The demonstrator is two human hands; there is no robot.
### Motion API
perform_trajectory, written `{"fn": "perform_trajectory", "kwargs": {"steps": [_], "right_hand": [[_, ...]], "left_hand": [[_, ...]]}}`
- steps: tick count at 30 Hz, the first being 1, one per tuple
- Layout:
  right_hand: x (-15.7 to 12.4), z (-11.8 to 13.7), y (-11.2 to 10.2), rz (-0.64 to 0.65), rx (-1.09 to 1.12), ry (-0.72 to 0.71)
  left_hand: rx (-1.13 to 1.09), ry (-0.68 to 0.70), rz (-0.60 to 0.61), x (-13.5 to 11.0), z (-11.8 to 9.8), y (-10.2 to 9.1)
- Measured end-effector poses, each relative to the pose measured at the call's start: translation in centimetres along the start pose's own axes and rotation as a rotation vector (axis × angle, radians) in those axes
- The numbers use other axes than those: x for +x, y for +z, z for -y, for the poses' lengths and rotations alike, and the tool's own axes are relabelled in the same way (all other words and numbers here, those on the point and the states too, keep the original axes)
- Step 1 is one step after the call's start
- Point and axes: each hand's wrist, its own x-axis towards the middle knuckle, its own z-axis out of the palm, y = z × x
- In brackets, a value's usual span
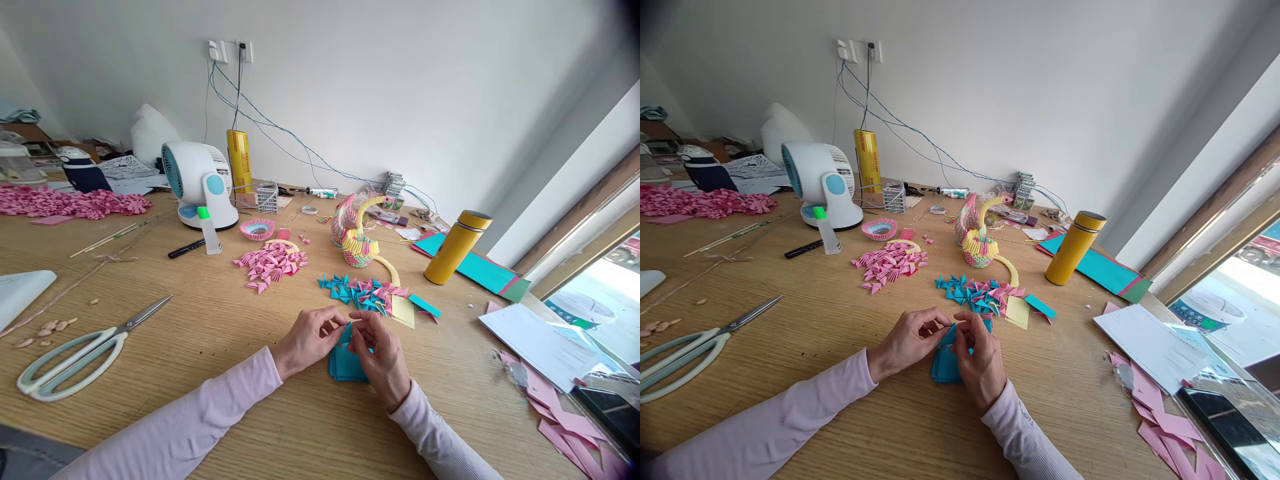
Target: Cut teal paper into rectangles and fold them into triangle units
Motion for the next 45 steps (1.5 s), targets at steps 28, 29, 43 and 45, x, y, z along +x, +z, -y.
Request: {"fn": "perform_trajectory", "kwargs": {"steps": [28, 29, 43, 45], "right_hand": [[0.2, 0.1, 0.2, -0.06, 0.061, 0.044], [0.2, 0.2, 0.2, -0.056, 0.049, 0.041], [0.1, 0.2, 0.3, -0.056, -0.014, 0.027], [0.1, 0.1, 0.4, -0.052, 0.006, 0.036]], "left_hand": [[-0.467, -0.3, 0.042, -0.1, -0.6, 0.4], [-0.46, -0.296, 0.037, -0.1, -0.5, 0.4], [-0.173, -0.126, -0.025, -0.3, -0.7, 0.6], [-0.13, -0.104, -0.035, -0.2, -0.6, 0.5]]}}
